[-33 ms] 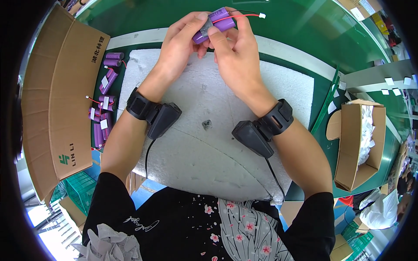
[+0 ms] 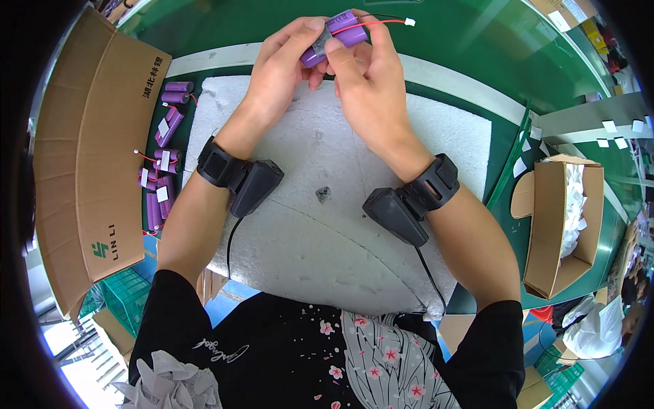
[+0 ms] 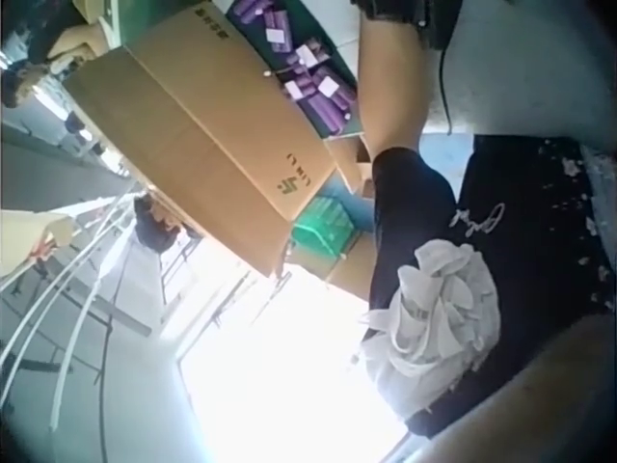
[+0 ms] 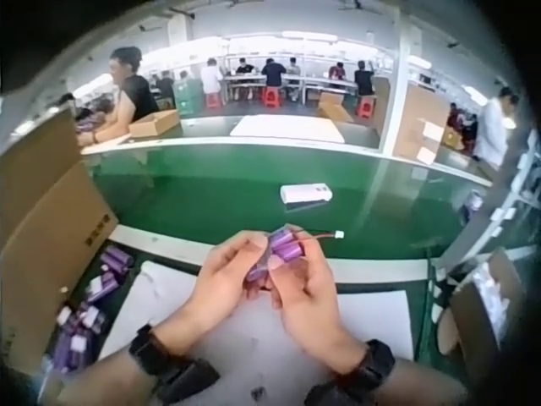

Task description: Assembling handheld fans by fitting motors, circuit boards, and batteries into plastic housings.

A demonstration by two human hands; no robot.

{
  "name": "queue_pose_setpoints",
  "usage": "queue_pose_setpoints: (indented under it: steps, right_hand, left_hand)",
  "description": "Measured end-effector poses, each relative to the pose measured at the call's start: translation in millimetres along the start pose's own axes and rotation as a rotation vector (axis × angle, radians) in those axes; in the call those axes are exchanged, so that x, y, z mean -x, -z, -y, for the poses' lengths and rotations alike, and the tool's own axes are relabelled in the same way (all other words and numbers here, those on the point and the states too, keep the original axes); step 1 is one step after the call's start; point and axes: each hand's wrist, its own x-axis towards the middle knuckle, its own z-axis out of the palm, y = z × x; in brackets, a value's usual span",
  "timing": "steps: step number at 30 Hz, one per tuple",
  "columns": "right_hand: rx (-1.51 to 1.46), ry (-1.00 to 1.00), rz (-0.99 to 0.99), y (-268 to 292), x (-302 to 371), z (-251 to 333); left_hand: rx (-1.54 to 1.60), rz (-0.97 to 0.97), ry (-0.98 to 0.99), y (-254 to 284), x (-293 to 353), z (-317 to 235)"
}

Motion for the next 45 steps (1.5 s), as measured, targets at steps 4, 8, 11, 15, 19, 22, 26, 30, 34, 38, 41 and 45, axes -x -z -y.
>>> queue_pose_setpoints:
  steps: [4,8,11,15,19,22,26,30,34,38,41,45]
  right_hand:
    - [-0.006,-0.005,-0.001,-0.4,0.6,0.4]
    - [-0.007,-0.005,-0.005,-0.5,1.0,0.6]
    - [-0.001,-0.004,-0.003,-0.6,1.3,1.8]
    - [0.006,-0.008,0.000,-0.6,2.1,2.1]
    - [0.001,-0.016,0.001,0.0,0.2,1.3]
    - [0.002,-0.010,-0.002,0.7,0.0,0.8]
    - [0.026,-0.001,-0.001,1.6,1.4,-0.9]
    - [0.016,-0.004,0.009,2.0,-0.1,-0.1]
    - [0.024,-0.026,-0.013,-0.1,1.5,0.5]
    - [-0.022,-0.006,0.007,0.7,-0.6,-0.3]
    - [-0.044,-0.027,-0.003,0.2,0.0,2.4]
    - [-0.045,-0.028,0.019,1.6,0.7,3.0]
  left_hand:
    - [-0.002,-0.011,0.007,-0.3,0.9,0.1]
    - [0.028,-0.019,0.019,0.7,0.9,-2.6]
    - [0.012,-0.013,0.014,1.2,2.4,-1.7]
    - [-0.013,-0.032,0.017,0.8,3.2,-2.8]
    - [-0.088,0.014,0.046,2.7,2.3,-6.2]
    - [-0.114,0.039,0.054,3.5,3.0,-5.9]
    - [-0.074,0.019,0.029,2.2,3.3,-5.1]
    - [-0.022,-0.016,0.002,0.4,3.8,-3.5]
    - [-0.069,-0.015,-0.001,0.5,4.5,-4.2]
    - [-0.171,-0.004,-0.005,-1.1,5.3,-6.0]
    - [-0.185,-0.009,-0.005,-1.9,6.4,-5.4]
    - [-0.217,-0.017,-0.003,-1.3,6.9,-7.8]
